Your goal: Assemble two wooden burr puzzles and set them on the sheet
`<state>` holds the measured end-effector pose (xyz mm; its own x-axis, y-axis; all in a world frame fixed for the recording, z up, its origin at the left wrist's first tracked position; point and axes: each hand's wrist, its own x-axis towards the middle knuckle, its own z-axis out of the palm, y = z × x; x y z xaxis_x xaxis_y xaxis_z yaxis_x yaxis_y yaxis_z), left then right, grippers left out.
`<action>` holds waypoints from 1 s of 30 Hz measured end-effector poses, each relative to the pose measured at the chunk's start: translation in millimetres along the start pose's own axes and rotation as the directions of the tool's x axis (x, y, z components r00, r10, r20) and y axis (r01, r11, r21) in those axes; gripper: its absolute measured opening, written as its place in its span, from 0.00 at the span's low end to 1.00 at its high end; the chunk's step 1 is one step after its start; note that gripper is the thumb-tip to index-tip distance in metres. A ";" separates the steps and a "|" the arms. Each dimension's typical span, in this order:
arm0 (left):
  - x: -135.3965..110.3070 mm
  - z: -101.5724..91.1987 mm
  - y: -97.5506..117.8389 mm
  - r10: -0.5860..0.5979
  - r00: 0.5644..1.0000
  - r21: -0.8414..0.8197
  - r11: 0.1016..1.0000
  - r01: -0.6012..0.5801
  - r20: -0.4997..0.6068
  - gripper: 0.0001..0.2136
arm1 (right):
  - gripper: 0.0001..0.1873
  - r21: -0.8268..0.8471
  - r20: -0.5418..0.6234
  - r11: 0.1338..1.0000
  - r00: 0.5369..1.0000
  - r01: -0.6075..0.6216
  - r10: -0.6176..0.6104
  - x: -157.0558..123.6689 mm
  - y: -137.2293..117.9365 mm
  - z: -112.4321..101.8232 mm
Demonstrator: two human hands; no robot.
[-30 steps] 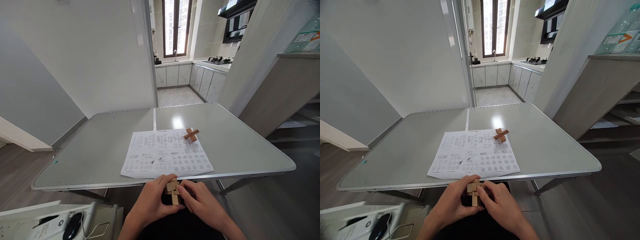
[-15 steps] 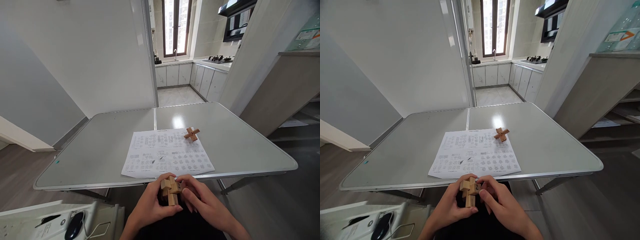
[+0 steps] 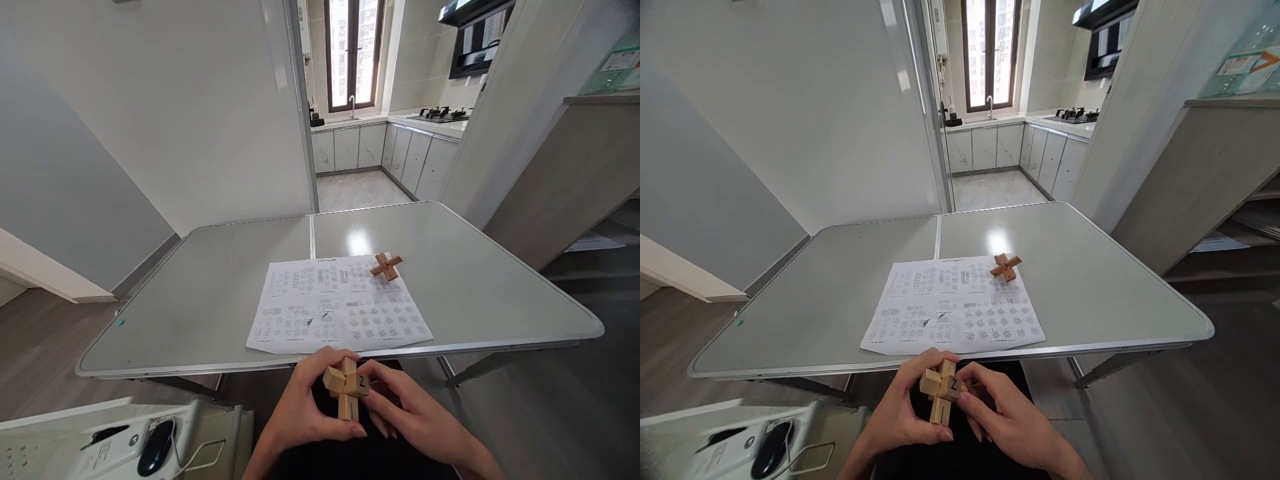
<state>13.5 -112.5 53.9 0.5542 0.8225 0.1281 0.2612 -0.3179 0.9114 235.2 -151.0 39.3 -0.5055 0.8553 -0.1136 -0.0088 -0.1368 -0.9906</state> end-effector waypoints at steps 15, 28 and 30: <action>-2.2 -6.3 -4.5 0.090 0.992 -0.052 0.995 -0.085 0.088 0.38 | 0.24 0.252 0.141 0.967 0.990 -0.033 -0.003 5.2 16.6 3.1; 28.0 -119.6 -99.4 0.045 0.845 0.529 0.797 0.292 -0.534 0.21 | 0.28 -0.346 -0.721 0.916 0.683 -0.203 -0.121 29.2 43.2 -105.2; 28.3 -130.2 -115.7 0.047 0.848 0.551 0.778 0.300 -0.528 0.22 | 0.27 -0.408 -0.765 0.877 0.619 -0.254 -0.177 36.4 49.6 -120.2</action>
<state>-103.9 9.0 3.0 0.0650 0.9315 0.3580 0.8054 -0.2607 0.5323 320.1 -66.5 -23.2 0.3490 0.9360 0.0463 0.4727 -0.1331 -0.8711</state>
